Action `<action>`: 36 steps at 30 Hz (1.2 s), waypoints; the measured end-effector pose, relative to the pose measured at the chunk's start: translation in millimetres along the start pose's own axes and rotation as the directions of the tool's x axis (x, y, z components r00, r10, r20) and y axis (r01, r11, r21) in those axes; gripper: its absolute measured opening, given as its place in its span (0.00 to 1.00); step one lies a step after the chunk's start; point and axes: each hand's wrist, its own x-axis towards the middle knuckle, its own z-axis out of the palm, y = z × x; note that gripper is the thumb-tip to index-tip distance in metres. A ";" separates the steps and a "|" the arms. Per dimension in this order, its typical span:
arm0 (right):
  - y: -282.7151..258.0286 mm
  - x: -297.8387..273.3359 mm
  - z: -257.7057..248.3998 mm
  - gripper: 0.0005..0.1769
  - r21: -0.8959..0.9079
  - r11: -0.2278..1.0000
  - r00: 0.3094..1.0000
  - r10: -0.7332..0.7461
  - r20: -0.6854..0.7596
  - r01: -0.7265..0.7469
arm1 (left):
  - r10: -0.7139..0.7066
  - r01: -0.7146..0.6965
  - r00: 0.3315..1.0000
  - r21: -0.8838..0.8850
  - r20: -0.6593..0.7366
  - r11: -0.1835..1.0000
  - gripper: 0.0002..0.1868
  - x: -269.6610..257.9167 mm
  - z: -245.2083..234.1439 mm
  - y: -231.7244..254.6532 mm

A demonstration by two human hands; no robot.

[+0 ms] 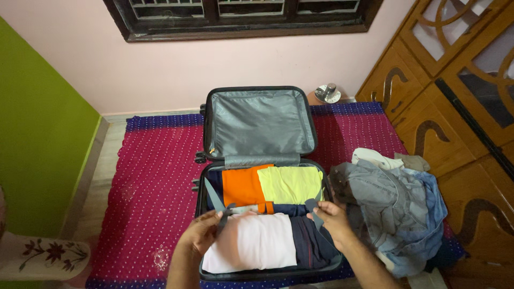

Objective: The person folds a pink shirt and a yellow shirt, places them into a suitcase on a bed, and secures the contents using the internal straps.

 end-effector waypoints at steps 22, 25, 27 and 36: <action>-2.8 -2.7 3.2 0.21 -0.015 1.000 0.997 0.024 -0.078 -0.026 | 0.105 -0.080 0.992 0.286 -0.073 0.955 0.11 -23.4 39.9 8.8; -0.9 -4.4 6.1 0.19 -0.001 1.000 0.997 0.023 -0.078 -0.023 | 0.142 -0.117 0.988 0.311 -0.061 0.943 0.06 -30.9 45.5 9.9; 1.4 -4.7 10.9 0.19 0.023 1.000 0.996 0.006 -0.089 -0.004 | 0.175 -0.150 0.983 0.319 -0.048 0.936 0.04 -29.8 45.8 6.3; 13.8 -5.2 20.9 0.16 0.098 0.978 0.966 -0.163 -0.199 0.185 | 0.232 -0.219 0.973 0.303 -0.007 0.927 0.03 -34.4 59.9 1.5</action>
